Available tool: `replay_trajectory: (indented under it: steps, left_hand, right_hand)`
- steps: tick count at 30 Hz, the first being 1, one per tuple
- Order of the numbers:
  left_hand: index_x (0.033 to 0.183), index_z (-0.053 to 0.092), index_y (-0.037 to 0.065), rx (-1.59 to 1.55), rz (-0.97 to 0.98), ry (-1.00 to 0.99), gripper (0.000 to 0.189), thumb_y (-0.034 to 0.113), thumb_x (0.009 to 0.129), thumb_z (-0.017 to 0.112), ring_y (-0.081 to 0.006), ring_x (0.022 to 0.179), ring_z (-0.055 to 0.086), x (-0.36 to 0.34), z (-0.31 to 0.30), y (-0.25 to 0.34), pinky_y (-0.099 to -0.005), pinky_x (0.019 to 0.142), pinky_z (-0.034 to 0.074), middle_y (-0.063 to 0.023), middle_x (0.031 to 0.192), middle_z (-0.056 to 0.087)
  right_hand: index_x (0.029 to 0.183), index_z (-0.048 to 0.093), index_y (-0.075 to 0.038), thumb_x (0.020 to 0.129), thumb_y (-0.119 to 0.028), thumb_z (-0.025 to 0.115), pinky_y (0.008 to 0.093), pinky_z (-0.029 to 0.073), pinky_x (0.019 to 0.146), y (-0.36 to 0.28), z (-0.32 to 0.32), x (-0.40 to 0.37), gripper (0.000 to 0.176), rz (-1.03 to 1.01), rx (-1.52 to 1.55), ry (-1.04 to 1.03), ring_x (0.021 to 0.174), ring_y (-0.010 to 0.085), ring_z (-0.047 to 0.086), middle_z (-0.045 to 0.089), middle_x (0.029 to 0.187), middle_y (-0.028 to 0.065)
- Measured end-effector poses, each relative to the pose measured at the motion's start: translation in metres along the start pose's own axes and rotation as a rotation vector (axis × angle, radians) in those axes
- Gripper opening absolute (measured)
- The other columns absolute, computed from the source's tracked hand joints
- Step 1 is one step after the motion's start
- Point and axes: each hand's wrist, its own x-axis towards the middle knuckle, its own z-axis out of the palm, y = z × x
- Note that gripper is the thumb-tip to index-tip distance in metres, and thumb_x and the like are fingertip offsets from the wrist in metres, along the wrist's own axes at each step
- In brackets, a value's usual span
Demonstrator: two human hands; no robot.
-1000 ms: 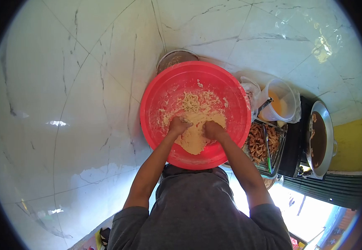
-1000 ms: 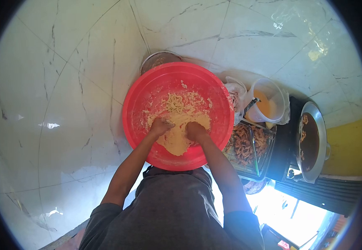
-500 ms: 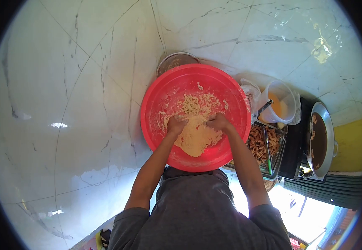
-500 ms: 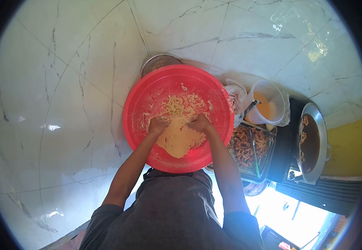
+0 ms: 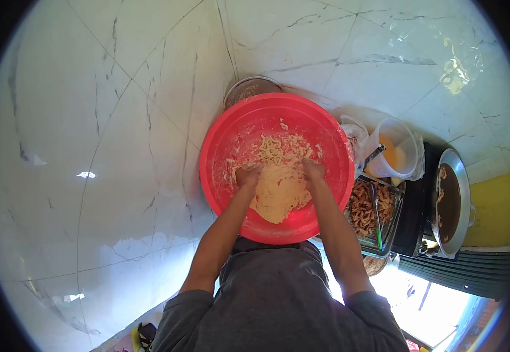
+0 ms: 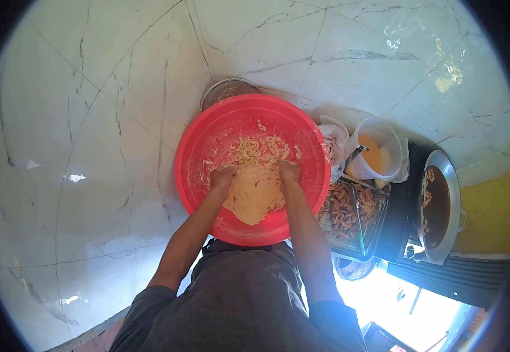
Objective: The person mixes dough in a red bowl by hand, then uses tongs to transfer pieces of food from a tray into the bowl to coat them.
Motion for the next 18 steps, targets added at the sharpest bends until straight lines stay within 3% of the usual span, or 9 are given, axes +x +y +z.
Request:
replay_trajectory:
  steps: [1,3,6,9,12,15,18]
  left_hand:
    - [0.106,0.060,0.002,-0.072,-0.003,0.117,0.033,0.012,0.075,0.069,-0.0197,0.082,0.062,0.006,0.009,-0.010,-0.0344,0.074,0.049,-0.0096,0.097,0.065]
    - [0.104,0.058,0.002,0.216,-0.025,0.411,0.029,0.008,0.077,0.067,-0.0192,0.086,0.062,-0.026,0.053,0.008,-0.0319,0.075,0.049,-0.0112,0.096,0.065]
    - [0.105,0.057,0.003,0.356,0.018,0.498,0.030,0.007,0.077,0.066,-0.0212,0.090,0.061,-0.059,0.067,0.040,-0.0322,0.080,0.047,-0.0118,0.098,0.064]
    - [0.106,0.056,0.004,0.207,0.044,0.388,0.030,0.012,0.079,0.064,-0.0234,0.093,0.061,-0.028,0.049,0.015,-0.0348,0.088,0.042,-0.0102,0.100,0.064]
    - [0.107,0.056,0.005,0.229,0.027,0.430,0.030,0.014,0.079,0.064,-0.0225,0.092,0.061,-0.030,0.043,0.018,-0.0377,0.090,0.040,-0.0074,0.099,0.065]
    - [0.107,0.056,0.006,0.325,-0.017,0.469,0.031,0.014,0.079,0.064,-0.0215,0.091,0.061,-0.045,0.058,0.014,-0.0400,0.089,0.040,-0.0050,0.099,0.065]
    - [0.107,0.056,0.007,0.375,-0.067,0.440,0.031,0.014,0.078,0.065,-0.0212,0.090,0.061,-0.070,0.060,0.033,-0.0408,0.089,0.039,-0.0042,0.098,0.065]
  right_hand:
    - [0.093,0.065,0.002,0.079,-0.016,0.066,0.0326,0.047,0.067,0.014,0.011,0.008,0.022,-0.075,-0.291,0.073,0.072,0.0204,0.060,0.065,0.084,0.0115]
    - [0.093,0.064,0.003,0.080,-0.015,0.066,0.0328,0.047,0.068,0.051,0.034,0.022,0.022,-0.224,-0.877,0.227,0.072,0.0211,0.060,0.065,0.085,0.0141]
    - [0.090,0.063,0.004,0.080,-0.017,0.067,0.0343,0.048,0.071,0.010,0.064,-0.070,0.024,-0.019,-0.230,0.457,0.076,0.0251,0.062,0.065,0.085,0.0167]
    - [0.088,0.062,0.005,0.078,-0.019,0.069,0.0364,0.050,0.074,-0.002,0.039,-0.063,0.027,-0.118,-0.231,0.319,0.081,0.0290,0.064,0.066,0.088,0.0181]
    - [0.089,0.062,0.005,0.076,-0.020,0.071,0.0370,0.049,0.077,0.007,0.029,-0.042,0.029,-0.015,-0.107,0.353,0.084,0.0293,0.065,0.066,0.089,0.0184]
    - [0.079,0.058,0.005,0.077,-0.011,0.069,0.0328,0.044,0.064,0.048,0.059,-0.029,0.019,-0.212,-0.172,0.360,0.069,0.0163,0.052,0.060,0.073,0.0088]
    - [0.092,0.061,0.005,0.077,-0.018,0.070,0.0349,0.048,0.075,0.035,0.058,-0.043,0.029,-0.009,-0.137,0.324,0.083,0.0240,0.063,0.065,0.089,0.0182]
